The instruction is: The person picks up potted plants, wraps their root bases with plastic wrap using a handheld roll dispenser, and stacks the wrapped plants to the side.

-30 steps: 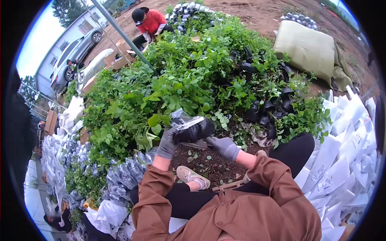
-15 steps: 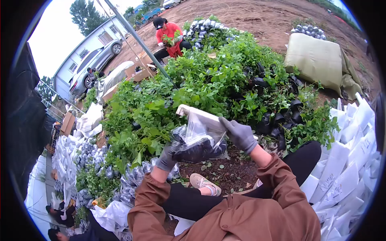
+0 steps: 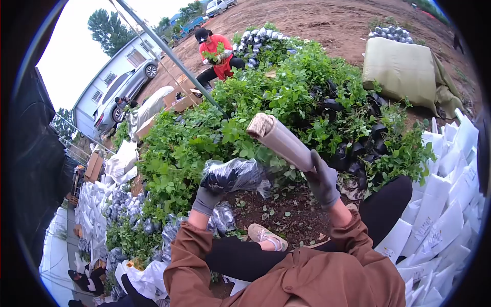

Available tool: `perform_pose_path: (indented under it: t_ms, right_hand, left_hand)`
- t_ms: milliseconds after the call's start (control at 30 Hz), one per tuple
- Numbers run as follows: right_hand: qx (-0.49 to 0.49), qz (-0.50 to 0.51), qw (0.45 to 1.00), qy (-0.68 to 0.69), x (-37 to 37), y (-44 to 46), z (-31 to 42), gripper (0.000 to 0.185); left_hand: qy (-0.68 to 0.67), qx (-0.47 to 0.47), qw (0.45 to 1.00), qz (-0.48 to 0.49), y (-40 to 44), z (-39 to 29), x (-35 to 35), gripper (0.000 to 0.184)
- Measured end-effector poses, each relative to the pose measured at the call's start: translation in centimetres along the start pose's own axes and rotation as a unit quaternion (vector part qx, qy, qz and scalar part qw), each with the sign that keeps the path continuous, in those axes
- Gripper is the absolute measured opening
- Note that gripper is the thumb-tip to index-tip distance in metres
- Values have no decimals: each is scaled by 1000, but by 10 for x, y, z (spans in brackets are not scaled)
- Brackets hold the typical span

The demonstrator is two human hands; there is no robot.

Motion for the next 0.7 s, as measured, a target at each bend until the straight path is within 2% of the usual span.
perform_pose_path:
  t_ms: [67, 100, 133, 167, 200, 233, 267, 300, 333, 367, 400, 533, 633, 667, 700]
  right_hand:
    - [-88, 3, 996, -7, -21, -5, -21, 63]
    - [-101, 56, 993, -8, -37, -22, -24, 61]
    - [-91, 107, 990, 3, -48, -36, -14, 57]
    - [-134, 193, 971, 46, -67, -66, -10, 49]
    - [29, 195, 980, 13, -74, -80, 8, 39]
    - [-18, 261, 960, 97, -81, -98, 19, 30]
    - [-105, 341, 930, 86, -81, -114, 17, 37]
    - [-100, 332, 932, 107, -72, -111, 20, 44]
    - [-93, 323, 933, 131, -65, -105, 21, 52]
    - [-91, 386, 913, 99, -62, -109, 17, 56]
    - [-86, 450, 887, 65, -57, -112, 11, 60]
    - [2, 524, 852, 15, -28, -71, 20, 67]
    - [138, 491, 860, 21, -3, -23, 45, 60]
    - [183, 482, 857, 11, 6, -7, 53, 56]
    - [162, 443, 882, 27, 13, 14, 61, 51]
  left_hand:
    - [52, -105, 993, -8, 14, -53, 13, 42]
    - [-41, -97, 994, -2, 13, -60, -2, 42]
    - [-224, -32, 974, 8, 14, -62, -25, 43]
    - [-404, 30, 914, -7, 13, -64, -49, 44]
    - [-300, -8, 954, -10, 20, -75, -40, 44]
    - [-187, -46, 981, -22, 27, -86, -32, 45]
    - [-79, -81, 993, -42, 34, -98, -23, 45]
    - [-502, 26, 863, -42, 38, -89, -32, 47]
    - [-584, 65, 808, -29, 38, -79, -37, 48]
    - [-661, 106, 743, -25, 37, -69, -44, 49]
    - [-461, 84, 883, -21, 37, -50, -41, 50]
    - [-394, 97, 912, -57, 55, -54, 25, 42]
    - [-345, 95, 934, 2, 44, 13, -43, 39]
    - [-532, 133, 836, 32, 37, 24, -70, 34]
    - [-691, 182, 699, 42, 32, 33, -93, 34]
Point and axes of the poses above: each hand's wrist, its own y-axis towards the middle knuckle, its own x-axis out of the back of the hand, z = x × y, the point moved 4 cm from there along y, towards the middle knuckle, and after that the axes turned 2 degrees about x, right-handed, at the moved point
